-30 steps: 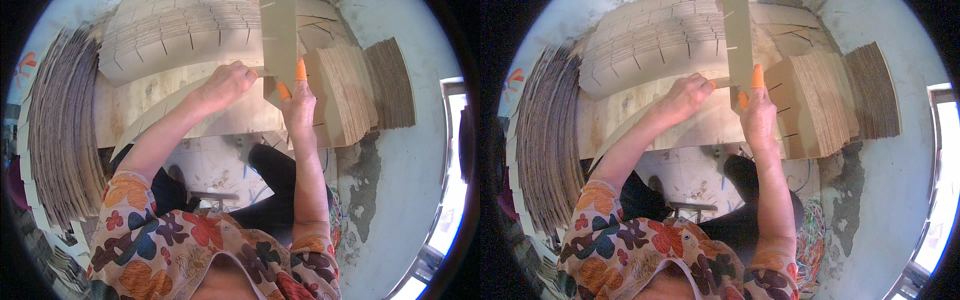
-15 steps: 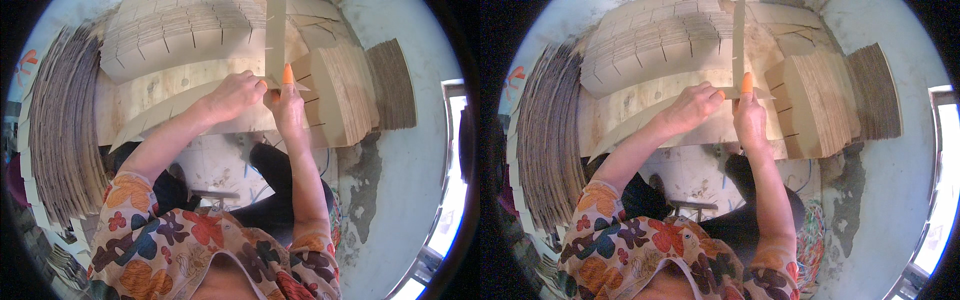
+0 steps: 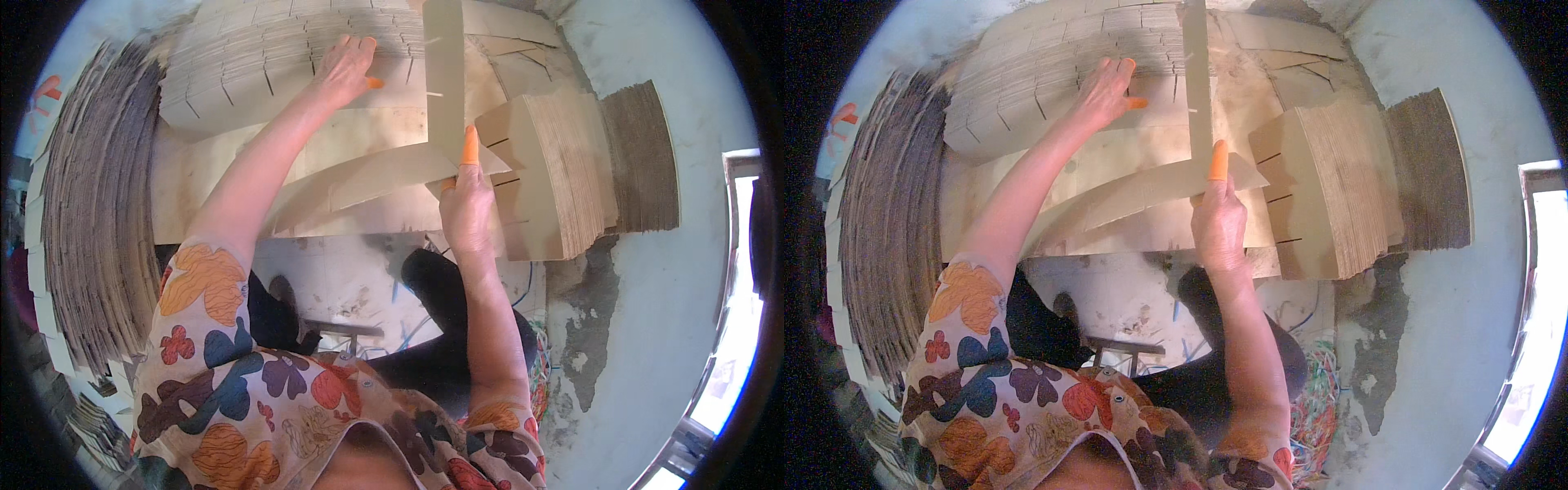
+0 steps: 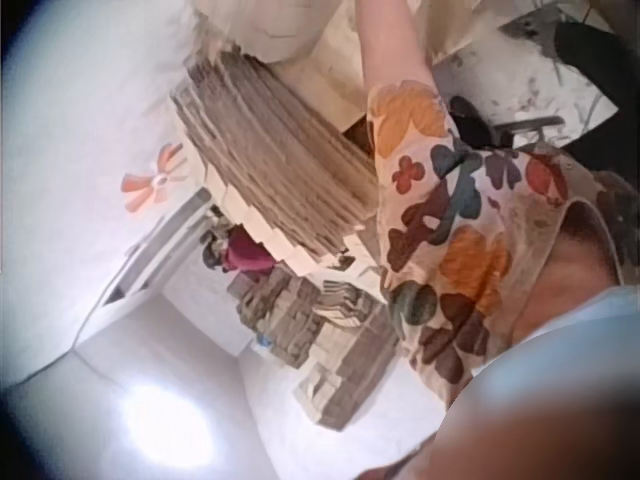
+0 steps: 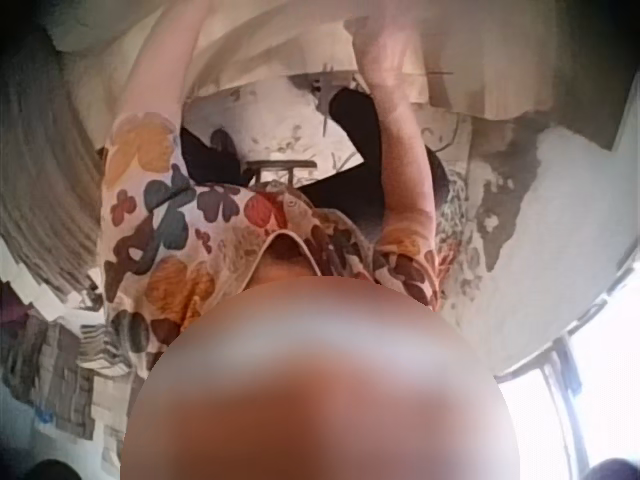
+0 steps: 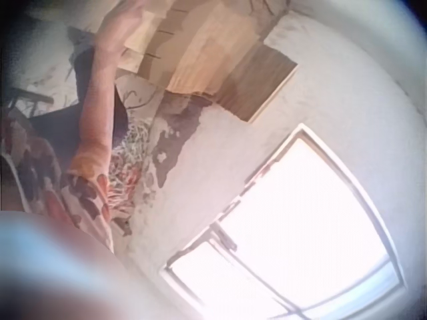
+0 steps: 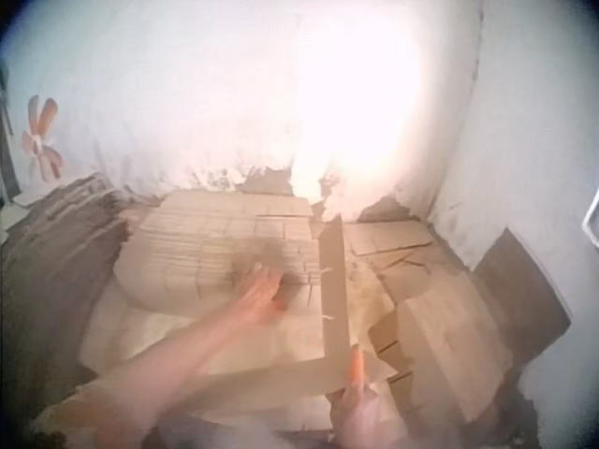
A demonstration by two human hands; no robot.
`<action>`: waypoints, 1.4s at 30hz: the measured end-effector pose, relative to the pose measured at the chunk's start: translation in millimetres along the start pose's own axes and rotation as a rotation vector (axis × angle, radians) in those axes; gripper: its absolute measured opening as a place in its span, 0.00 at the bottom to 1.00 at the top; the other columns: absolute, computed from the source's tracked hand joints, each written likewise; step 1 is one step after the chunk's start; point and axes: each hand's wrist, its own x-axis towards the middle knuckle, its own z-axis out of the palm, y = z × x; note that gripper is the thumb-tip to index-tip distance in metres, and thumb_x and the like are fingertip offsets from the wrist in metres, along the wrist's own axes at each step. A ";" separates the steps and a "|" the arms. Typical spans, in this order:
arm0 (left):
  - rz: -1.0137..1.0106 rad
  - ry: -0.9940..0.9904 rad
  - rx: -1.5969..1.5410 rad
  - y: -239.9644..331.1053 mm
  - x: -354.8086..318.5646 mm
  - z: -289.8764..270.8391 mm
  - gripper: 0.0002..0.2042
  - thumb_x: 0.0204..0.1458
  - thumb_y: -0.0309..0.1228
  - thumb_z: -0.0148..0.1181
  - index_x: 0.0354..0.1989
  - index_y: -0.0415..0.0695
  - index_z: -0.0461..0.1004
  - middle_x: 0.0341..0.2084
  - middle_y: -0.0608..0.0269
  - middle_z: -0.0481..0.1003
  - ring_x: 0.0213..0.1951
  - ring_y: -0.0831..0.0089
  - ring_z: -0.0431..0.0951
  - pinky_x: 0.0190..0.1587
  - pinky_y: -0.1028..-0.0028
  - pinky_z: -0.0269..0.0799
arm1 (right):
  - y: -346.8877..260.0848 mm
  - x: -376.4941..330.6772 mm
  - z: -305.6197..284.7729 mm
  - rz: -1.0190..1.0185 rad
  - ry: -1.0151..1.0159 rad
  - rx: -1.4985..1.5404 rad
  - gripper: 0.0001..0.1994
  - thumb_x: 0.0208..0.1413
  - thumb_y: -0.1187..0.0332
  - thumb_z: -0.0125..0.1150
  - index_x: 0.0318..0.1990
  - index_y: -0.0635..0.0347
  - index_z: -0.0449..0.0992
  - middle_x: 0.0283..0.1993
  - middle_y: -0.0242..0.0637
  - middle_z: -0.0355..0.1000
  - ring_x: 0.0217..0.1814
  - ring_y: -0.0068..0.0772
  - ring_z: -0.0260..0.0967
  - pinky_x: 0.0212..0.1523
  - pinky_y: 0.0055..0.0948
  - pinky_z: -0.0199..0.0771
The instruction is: The person sits on the floor and repeatedly picks up flat cardboard sheets with pre-cut slots, then inserts them into a growing stack of similar dividers. The person aligns and slides each piece into the existing structure, building a multi-compartment cardboard organizer.
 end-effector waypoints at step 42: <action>0.353 0.116 -0.226 29.3 -42.7 -34.8 0.03 0.42 0.20 0.53 0.26 0.40 0.68 0.19 0.54 0.70 0.29 0.58 0.73 0.30 0.61 0.70 | 11.4 -1.9 4.2 -0.218 -0.014 -0.057 0.42 0.45 0.81 0.52 0.68 0.51 0.41 0.38 0.51 0.68 0.28 0.53 0.70 0.26 0.43 0.72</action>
